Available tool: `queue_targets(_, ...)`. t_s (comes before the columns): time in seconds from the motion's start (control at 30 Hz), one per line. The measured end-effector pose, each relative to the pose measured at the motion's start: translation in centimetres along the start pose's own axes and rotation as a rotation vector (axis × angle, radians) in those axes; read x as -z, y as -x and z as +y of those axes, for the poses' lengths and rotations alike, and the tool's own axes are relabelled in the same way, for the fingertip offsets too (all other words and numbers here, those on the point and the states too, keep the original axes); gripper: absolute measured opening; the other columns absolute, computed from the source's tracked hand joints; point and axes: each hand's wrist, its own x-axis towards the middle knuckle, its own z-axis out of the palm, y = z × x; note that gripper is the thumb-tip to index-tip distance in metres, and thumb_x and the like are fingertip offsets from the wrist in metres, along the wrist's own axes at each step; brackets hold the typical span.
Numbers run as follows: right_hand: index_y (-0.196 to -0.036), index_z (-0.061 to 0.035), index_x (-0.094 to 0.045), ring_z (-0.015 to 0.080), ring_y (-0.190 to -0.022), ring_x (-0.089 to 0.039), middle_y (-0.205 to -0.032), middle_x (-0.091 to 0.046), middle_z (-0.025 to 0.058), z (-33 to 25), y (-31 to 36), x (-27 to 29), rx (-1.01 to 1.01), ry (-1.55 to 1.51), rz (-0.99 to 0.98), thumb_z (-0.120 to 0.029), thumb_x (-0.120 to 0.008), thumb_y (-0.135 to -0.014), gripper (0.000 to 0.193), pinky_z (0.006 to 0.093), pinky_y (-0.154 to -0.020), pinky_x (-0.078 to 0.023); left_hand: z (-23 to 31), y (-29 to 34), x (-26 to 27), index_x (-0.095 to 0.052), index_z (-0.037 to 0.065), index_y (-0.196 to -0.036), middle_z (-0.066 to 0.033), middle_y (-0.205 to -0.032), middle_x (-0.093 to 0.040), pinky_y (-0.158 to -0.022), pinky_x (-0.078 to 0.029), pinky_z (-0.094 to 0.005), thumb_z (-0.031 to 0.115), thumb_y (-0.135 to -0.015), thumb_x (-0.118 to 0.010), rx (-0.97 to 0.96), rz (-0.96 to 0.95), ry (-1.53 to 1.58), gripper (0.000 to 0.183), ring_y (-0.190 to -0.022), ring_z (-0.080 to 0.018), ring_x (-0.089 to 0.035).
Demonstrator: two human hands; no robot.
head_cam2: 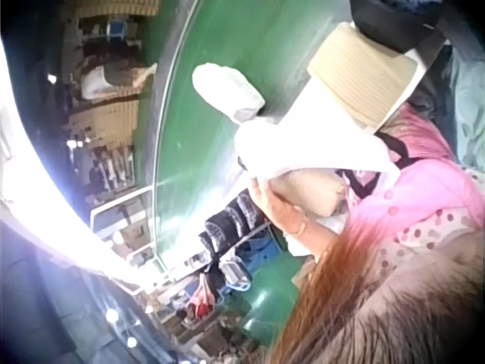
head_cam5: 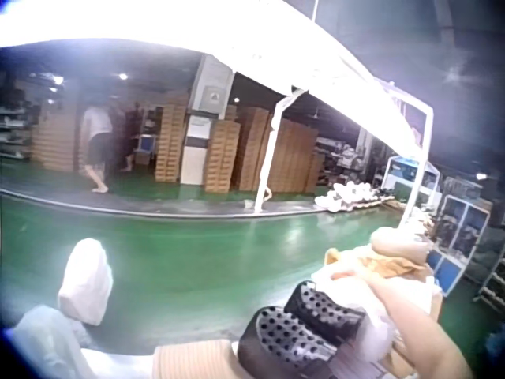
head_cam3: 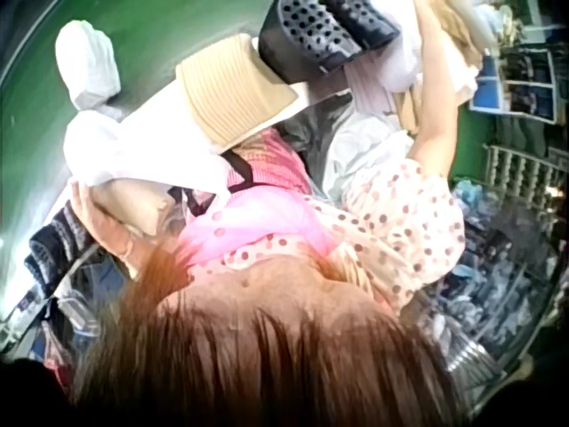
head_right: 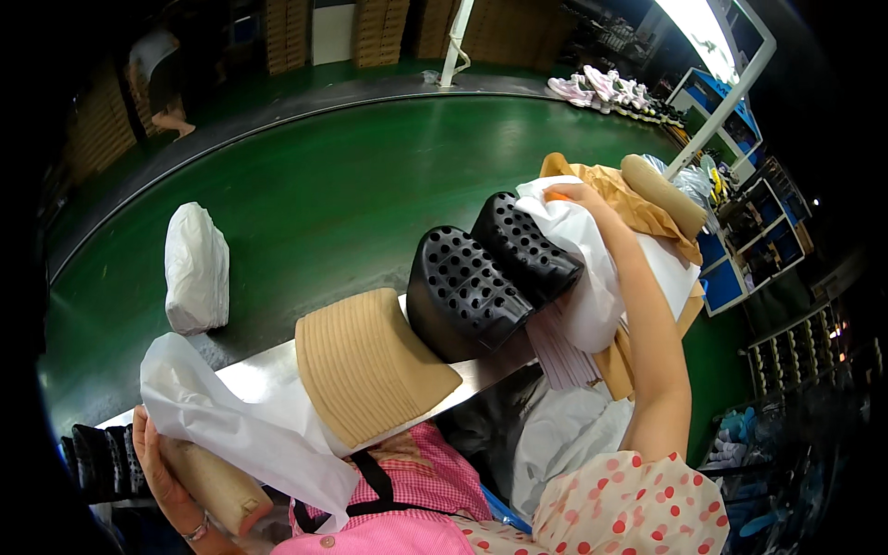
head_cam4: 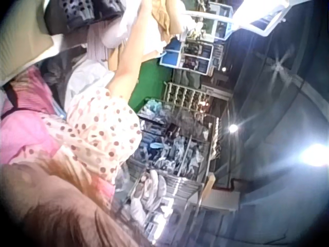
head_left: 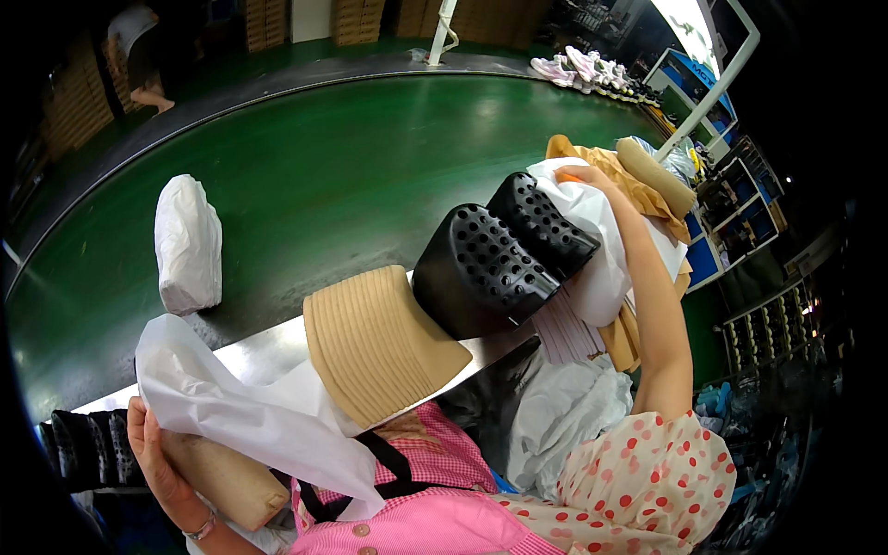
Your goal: The person wraps beige slippers in white tissue paper at a workstation. They pick up a slipper, place it on a sheet of paper, fold the paper around it, and set the wrapped item aside. The process is repeated for multiple slippers.
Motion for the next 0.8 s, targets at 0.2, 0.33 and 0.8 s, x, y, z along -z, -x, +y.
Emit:
queue_targets(0.2, -0.116, -0.0060, -0.068, 0.0109, -0.094, -0.063, -0.105, -0.067, 0.0031, -0.9, 2.5, 0.2, 0.074, 0.032, -0.015, -0.012, -0.058, -0.091, 0.027, 0.0235, -0.082, -0.049, -0.3, -0.5, -0.9, -0.052, 0.008, -0.097, 0.0015, -0.091, -0.056, -0.081, -0.045, -0.0216, 0.014, -0.097, -0.054, 0.012, -0.009, 0.056, 0.006, -0.088, -0.0075, -0.054)
queue_targets(0.33, -0.118, -0.0065, -0.067, 0.0123, -0.103, -0.061, -0.109, -0.067, 0.0049, -1.1, 2.8, -0.1, 0.182, 0.168, 0.007, -0.007, -0.053, -0.091, 0.030, 0.0243, -0.089, -0.046, -0.7, -0.2, -0.3, -0.052, 0.008, -0.098, 0.0009, -0.093, -0.057, -0.080, -0.046, -0.0226, 0.014, -0.097, -0.054, 0.011, 0.000, 0.090, 0.006, -0.086, -0.0077, -0.054)
queue_targets(0.8, -0.119, -0.0023, -0.063, 0.0156, -0.096, -0.062, -0.101, -0.067, 0.0086, -8.3, 17.5, -9.3, 0.743, 0.467, 0.501, -0.002, -0.054, -0.088, 0.033, 0.0272, -0.086, -0.049, -1.0, -0.3, 0.8, -0.055, 0.004, -0.095, -0.0015, -0.095, -0.060, -0.081, -0.044, -0.0224, 0.021, -0.085, -0.066, -0.140, -0.031, -0.140, 0.023, -0.088, -0.0097, -0.056)
